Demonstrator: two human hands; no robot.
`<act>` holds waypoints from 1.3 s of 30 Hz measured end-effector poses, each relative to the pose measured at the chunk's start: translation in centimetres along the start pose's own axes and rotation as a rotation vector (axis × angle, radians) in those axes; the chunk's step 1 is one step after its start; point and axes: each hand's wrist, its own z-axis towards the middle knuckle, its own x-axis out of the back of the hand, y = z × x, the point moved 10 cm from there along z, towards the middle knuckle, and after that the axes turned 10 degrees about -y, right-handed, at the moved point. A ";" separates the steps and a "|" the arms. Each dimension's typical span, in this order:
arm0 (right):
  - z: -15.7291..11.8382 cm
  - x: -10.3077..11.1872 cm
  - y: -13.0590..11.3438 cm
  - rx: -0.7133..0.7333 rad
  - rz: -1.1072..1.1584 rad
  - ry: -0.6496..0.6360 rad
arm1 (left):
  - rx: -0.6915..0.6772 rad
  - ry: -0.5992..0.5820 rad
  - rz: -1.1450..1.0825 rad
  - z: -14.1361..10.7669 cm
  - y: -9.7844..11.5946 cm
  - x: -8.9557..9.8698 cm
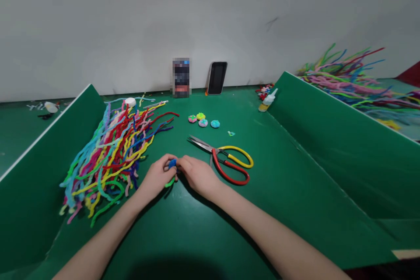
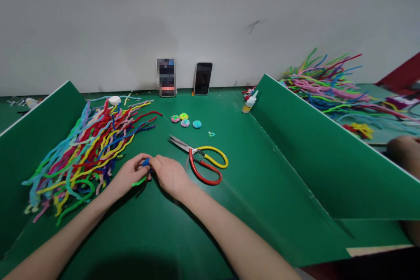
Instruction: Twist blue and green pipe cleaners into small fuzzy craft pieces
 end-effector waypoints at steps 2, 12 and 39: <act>0.1 -0.1 -0.2 0.015 -0.071 -0.032 | 0.000 -0.004 0.016 0.0 -0.1 -0.1; -0.4 -0.2 2.4 -0.253 0.360 0.115 | -0.166 0.185 0.685 -1.4 2.5 0.0; -0.7 -0.5 4.1 -0.236 0.926 0.257 | -0.048 0.056 -0.108 -0.4 0.3 -0.3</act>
